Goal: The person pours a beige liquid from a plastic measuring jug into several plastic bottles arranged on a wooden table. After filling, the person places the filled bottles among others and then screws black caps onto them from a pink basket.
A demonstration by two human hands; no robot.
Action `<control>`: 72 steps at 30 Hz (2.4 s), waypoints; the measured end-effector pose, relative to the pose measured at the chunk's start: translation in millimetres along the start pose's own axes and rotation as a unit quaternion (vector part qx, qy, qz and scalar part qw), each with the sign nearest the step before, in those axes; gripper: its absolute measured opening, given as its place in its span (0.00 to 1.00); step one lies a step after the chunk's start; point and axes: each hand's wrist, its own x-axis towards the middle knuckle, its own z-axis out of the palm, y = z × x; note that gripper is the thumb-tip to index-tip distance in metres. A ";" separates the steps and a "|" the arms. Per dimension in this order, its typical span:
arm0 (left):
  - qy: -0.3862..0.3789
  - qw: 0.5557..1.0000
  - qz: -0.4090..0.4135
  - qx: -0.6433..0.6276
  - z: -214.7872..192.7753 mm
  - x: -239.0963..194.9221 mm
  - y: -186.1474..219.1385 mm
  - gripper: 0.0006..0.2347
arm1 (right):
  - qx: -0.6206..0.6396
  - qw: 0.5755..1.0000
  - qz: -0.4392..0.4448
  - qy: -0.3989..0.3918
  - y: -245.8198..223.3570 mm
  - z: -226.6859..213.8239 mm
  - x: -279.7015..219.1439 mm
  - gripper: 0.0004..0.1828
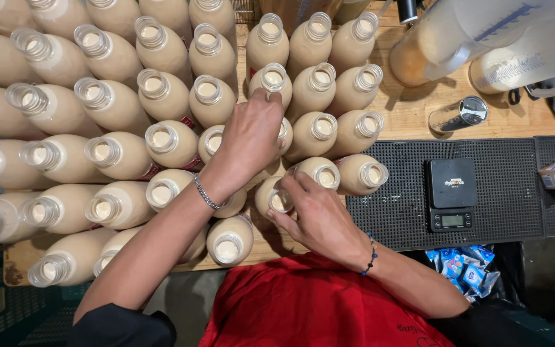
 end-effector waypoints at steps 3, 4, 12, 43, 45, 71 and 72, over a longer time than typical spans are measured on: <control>-0.003 1.000 -0.003 -0.004 -7.0 -3.4 5.2 0.24 | -0.005 1.000 0.017 -0.013 3.2 5.0 9.8 0.20; -0.005 1.000 -0.002 -0.004 -7.2 -4.8 5.7 0.24 | -0.003 1.000 0.019 -0.013 3.1 2.9 11.9 0.20; -0.014 1.000 -0.015 -0.010 -8.3 -6.5 5.9 0.23 | -0.046 0.998 0.028 -0.036 2.4 -7.8 28.8 0.23; 0.123 0.689 -0.324 -0.636 207.3 -171.0 77.2 0.32 | 0.337 0.861 0.036 0.379 208.2 64.3 -70.9 0.40; 0.192 0.664 -0.330 -0.643 231.4 -164.8 66.6 0.45 | 0.354 0.904 0.038 0.234 218.8 82.8 -81.9 0.74; 0.216 0.769 -0.368 -0.476 188.6 -124.5 69.4 0.49 | 0.230 0.948 0.125 0.182 180.3 40.3 -40.2 0.29; 0.218 0.770 -0.371 -0.471 192.6 -126.2 68.1 0.49 | 0.234 0.947 0.126 0.181 183.9 43.5 -41.5 0.30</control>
